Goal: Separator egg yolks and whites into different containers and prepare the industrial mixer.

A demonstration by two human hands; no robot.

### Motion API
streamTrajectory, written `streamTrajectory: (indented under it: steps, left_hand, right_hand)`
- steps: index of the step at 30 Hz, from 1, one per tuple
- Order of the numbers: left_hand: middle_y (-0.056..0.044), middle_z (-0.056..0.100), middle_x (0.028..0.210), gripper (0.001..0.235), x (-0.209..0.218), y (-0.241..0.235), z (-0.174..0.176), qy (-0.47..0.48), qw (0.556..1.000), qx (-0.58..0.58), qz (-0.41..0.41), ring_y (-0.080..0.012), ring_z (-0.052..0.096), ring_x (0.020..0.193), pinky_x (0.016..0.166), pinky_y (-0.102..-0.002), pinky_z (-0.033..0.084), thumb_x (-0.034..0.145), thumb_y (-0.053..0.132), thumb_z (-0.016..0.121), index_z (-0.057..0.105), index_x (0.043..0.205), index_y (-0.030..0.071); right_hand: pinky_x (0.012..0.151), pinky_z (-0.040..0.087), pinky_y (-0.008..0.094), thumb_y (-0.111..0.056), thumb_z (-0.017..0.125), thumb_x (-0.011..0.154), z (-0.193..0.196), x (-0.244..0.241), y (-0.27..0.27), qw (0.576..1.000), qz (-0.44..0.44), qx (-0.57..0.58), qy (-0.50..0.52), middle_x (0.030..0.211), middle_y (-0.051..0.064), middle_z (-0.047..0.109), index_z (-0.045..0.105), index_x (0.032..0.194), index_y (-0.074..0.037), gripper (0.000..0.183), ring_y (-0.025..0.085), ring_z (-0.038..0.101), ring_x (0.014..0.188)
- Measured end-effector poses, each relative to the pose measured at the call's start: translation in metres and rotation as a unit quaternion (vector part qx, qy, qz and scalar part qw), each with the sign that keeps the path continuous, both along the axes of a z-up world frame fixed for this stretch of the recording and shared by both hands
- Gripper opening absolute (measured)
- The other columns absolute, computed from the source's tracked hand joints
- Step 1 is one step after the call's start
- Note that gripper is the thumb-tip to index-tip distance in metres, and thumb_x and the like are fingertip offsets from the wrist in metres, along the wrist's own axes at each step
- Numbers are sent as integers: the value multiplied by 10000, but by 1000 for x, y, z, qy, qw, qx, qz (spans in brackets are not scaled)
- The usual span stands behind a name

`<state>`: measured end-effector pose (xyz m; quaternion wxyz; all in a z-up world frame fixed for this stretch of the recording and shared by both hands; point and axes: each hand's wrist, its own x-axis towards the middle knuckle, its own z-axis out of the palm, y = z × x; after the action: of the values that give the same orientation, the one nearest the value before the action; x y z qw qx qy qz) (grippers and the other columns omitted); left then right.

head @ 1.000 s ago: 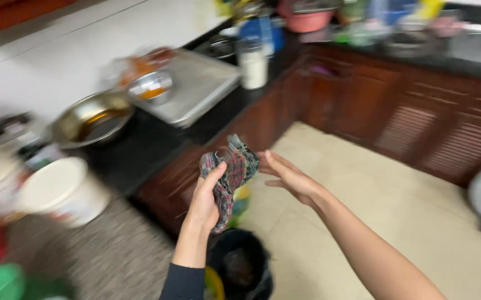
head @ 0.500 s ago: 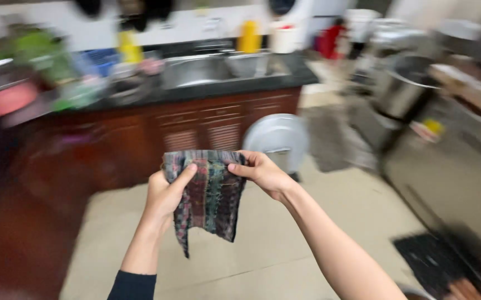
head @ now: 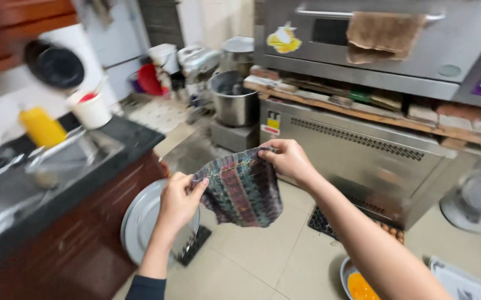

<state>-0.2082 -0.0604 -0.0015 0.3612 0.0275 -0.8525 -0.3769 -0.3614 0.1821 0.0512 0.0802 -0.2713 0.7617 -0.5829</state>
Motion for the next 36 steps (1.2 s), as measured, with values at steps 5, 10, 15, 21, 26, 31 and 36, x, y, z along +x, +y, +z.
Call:
streamTrajectory:
  steps: [5,10,15,21,26,31,36]
  left_hand:
    - [-176,590,707,327,-128,-8,12,-193,931,288,-110,-226,499,476,468,-406,409,1049,281,621,703,1014,-34]
    - [-215,770,1019,371,-232,23,38,-172,850,428,-254,-293,752,848,757,-433,604,1061,342,462,587,1170,10]
    - [-159,685,1316,447,-341,54,64,-82,830,434,-340,-278,647,1273,1052,-443,529,1060,365,404,549,1402,116]
    - [-68,567,1469,415,-483,90,101,19,854,365,-370,-188,516,1391,1098,-418,431,1087,318,414,544,1443,148]
    - [-114,561,1521,396,-582,105,129,141,901,177,-370,-217,495,1441,1204,-345,363,1114,193,442,496,1492,88]
    - [-145,516,1553,443,-679,119,148,179,899,153,-370,-248,471,1457,1202,-354,356,1108,169,463,437,1539,72]
    - [-187,426,1642,505,-745,132,160,210,888,119,-392,-290,416,1511,1216,-372,339,1124,166,478,342,1601,75]
  right_hand:
    - [628,565,326,-159,617,969,23,-55,8,987,-133,-11,-92,857,44,755,731,1121,-90,202,164,684,711]
    - [753,564,271,-178,575,1006,18,-128,27,975,-167,-122,-76,974,14,765,665,1172,-95,207,107,713,880]
    - [799,523,236,-135,578,1029,31,-211,52,972,-172,-145,60,1029,9,719,650,1274,-93,259,69,631,944]
    - [801,503,275,-112,601,1030,85,-309,70,962,-206,-3,179,1025,108,646,563,1454,-133,426,116,560,920]
    - [955,516,383,-123,623,986,110,-400,83,916,-205,52,342,1223,168,699,480,1487,-136,521,262,670,1103]
    - [964,501,460,-129,641,964,132,-466,87,873,-249,120,401,1311,232,648,442,1507,-138,579,413,630,1192]
    - [956,491,504,-125,649,948,137,-526,101,836,-290,163,437,1405,236,597,436,1501,-121,593,457,590,1202]
